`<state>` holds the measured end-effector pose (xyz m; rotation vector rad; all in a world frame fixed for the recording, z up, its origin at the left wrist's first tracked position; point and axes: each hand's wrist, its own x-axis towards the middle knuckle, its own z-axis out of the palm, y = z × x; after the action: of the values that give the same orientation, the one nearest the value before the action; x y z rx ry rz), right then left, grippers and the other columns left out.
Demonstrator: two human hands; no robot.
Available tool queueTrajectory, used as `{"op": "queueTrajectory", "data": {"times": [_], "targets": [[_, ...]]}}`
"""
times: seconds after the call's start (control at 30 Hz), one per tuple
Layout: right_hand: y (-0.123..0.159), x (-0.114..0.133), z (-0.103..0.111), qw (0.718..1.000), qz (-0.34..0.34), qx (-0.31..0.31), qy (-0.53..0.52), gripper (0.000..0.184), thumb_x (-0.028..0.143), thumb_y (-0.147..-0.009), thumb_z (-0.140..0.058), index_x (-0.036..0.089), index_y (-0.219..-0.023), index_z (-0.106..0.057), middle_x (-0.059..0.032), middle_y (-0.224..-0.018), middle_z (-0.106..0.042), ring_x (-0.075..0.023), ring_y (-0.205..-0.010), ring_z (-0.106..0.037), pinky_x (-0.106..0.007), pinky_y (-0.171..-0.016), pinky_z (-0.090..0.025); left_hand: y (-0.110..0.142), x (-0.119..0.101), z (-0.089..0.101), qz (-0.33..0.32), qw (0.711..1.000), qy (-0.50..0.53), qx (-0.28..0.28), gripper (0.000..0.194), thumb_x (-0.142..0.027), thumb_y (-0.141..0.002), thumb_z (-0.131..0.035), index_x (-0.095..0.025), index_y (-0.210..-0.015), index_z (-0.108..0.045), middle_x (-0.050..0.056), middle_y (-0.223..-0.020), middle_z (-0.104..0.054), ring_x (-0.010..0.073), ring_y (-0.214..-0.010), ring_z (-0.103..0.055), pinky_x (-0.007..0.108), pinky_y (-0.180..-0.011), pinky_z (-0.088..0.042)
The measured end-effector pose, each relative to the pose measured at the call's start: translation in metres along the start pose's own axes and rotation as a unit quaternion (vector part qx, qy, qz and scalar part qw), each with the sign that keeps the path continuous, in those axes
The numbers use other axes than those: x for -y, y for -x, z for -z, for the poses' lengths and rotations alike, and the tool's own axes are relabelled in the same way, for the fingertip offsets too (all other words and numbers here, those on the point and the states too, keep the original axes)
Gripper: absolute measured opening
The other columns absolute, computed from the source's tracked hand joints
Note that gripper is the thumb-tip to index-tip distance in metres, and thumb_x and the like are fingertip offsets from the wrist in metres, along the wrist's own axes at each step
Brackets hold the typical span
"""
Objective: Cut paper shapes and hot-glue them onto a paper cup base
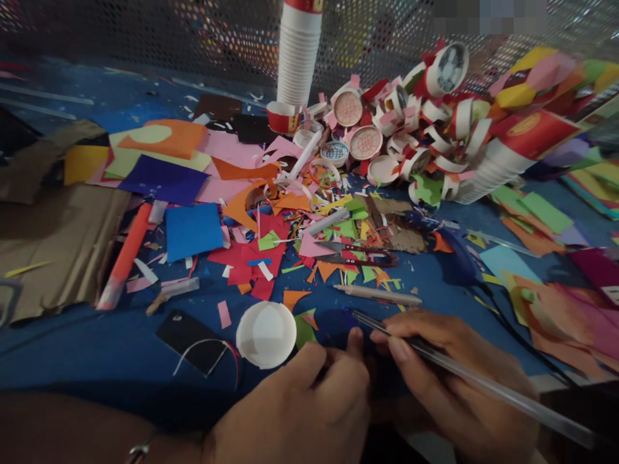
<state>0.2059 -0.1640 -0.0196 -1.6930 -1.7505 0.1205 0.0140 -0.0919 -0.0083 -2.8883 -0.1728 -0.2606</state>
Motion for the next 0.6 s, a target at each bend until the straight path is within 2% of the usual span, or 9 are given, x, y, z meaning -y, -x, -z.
{"op": "queueTrajectory", "data": {"times": [0.27,0.6], "targets": [[-0.0001,0.0007,-0.0009,1.0,0.003,0.002,-0.009,0.012,0.016,-0.091,-0.058,0.026,-0.095,-0.063,0.0001,-0.087,-0.075,-0.0193,-0.079,-0.073,-0.032,-0.073,-0.057,-0.0004,0.001,-0.0009,0.002,1.0,0.008,0.008,0.035,-0.024,-0.103,-0.043,-0.019,-0.117,-0.075,0.004,-0.101,-0.073,0.0155,-0.087,-0.054,0.029,-0.072,-0.039],[-0.0001,-0.0007,-0.0001,1.0,0.009,0.015,-0.01,0.012,0.017,-0.092,-0.057,0.026,-0.096,-0.063,0.0001,-0.086,-0.075,-0.0185,-0.078,-0.073,-0.031,-0.072,-0.057,0.0004,0.0002,-0.0003,0.005,1.0,0.005,0.001,0.035,-0.023,-0.102,-0.044,-0.019,-0.118,-0.075,0.005,-0.097,-0.072,0.0164,-0.087,-0.054,0.03,-0.072,-0.038]]}}
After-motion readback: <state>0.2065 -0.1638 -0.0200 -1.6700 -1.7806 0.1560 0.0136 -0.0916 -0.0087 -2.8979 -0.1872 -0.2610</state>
